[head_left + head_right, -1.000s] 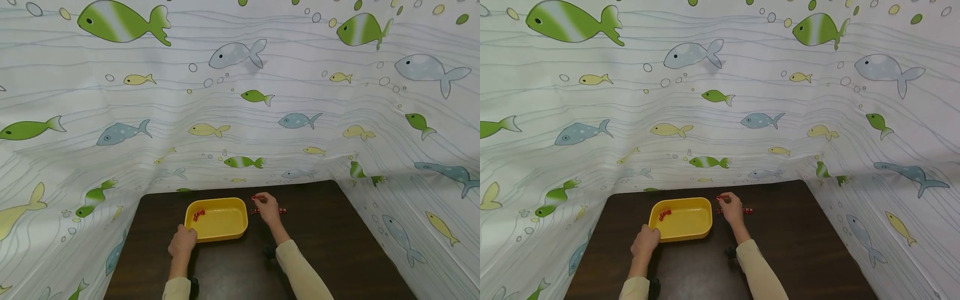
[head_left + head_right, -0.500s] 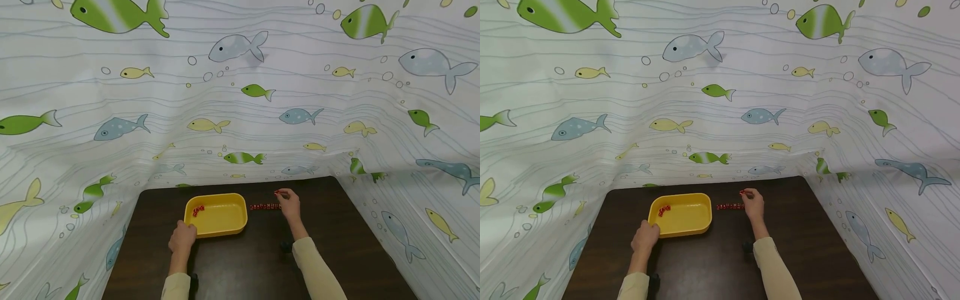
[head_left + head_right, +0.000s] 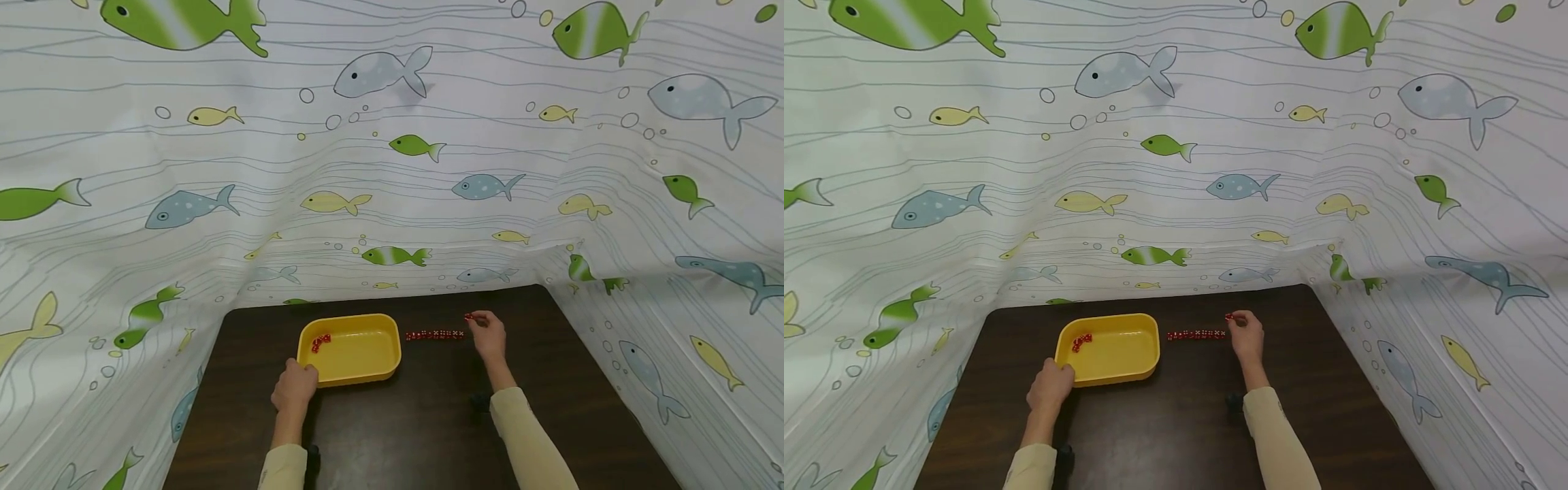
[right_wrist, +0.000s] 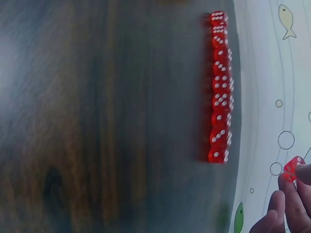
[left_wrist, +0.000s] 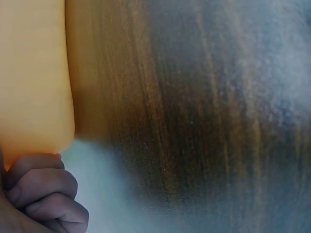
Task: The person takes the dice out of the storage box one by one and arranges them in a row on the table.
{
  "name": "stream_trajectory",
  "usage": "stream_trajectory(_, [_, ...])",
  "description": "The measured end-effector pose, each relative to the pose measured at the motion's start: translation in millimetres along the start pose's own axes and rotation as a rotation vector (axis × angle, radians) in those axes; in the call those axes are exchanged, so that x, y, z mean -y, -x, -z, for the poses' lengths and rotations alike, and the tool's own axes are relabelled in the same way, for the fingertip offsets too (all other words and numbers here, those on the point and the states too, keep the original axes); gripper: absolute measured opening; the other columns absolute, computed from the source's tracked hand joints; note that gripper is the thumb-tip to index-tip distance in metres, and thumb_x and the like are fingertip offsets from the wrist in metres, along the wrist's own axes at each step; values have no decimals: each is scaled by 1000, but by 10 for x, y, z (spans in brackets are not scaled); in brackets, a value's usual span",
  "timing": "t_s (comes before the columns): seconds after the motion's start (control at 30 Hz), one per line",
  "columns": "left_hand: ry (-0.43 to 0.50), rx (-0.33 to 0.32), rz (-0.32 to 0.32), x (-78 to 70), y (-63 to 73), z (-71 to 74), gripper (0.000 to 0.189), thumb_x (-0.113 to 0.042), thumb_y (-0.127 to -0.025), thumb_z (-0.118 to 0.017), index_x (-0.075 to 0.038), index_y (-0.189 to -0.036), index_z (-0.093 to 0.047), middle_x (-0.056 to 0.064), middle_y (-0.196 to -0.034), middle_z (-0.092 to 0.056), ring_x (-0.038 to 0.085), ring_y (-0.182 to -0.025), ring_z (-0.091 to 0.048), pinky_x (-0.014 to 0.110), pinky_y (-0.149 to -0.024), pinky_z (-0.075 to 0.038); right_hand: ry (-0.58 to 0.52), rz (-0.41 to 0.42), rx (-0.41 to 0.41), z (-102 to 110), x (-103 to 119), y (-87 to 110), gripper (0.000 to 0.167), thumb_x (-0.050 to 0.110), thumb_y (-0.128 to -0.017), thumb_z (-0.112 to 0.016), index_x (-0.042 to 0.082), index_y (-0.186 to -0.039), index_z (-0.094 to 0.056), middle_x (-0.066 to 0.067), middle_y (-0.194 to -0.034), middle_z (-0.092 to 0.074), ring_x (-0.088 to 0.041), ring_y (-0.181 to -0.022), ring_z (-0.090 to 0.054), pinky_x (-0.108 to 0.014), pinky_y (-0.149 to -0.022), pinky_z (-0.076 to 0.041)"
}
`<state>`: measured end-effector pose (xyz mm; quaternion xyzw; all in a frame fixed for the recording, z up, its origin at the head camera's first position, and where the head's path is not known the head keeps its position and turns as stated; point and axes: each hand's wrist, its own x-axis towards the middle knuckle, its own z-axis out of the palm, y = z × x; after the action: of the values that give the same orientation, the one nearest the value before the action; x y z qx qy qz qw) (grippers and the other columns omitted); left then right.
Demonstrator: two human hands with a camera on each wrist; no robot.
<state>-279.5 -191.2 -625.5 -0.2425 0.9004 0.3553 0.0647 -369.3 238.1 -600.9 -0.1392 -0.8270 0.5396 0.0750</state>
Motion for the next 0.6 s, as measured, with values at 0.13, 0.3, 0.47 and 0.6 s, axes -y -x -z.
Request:
stream_trajectory(0.13, [12, -4, 1, -4, 12, -1, 55, -31, -105, -39, 11, -140, -42, 20, -91, -56, 34, -73, -55, 47, -70, -43, 38, -15, 6, 36, -55, 2, 29, 20, -107, -63, 5, -132, -66, -25, -142, -65, -43, -128, -63, -59, -100, -51])
stream_trajectory(0.3, [19, -13, 4, -14, 28, 2, 53, -29, -105, -39, 12, -138, -43, 18, -87, -54, 32, -70, -54, 45, -68, -42, 91, -10, 8, 45, -106, 14, 29, 21, -107, -63, 5, -131, -66, -25, -141, -65, -43, -123, -63, -58, -96, -52])
stream_trajectory(0.47, [14, -19, -4, 7, 14, -7, 52, -29, -105, -38, 11, -137, -44, 18, -86, -54, 32, -69, -53, 46, -67, -41, 183, -3, 16, 43, -173, 10, 27, 23, -107, -64, 7, -129, -68, -22, -136, -67, -38, -109, -66, -53, -87, -53])
stream_trajectory(0.6, [12, -17, -5, 3, 12, -2, 52, -30, -105, -39, 11, -137, -44, 19, -87, -55, 33, -70, -53, 46, -68, -41, 280, 4, 40, 48, -206, -6, 27, 22, -105, -65, 8, -128, -69, -21, -133, -69, -33, -91, -64, -46, -76, -51])
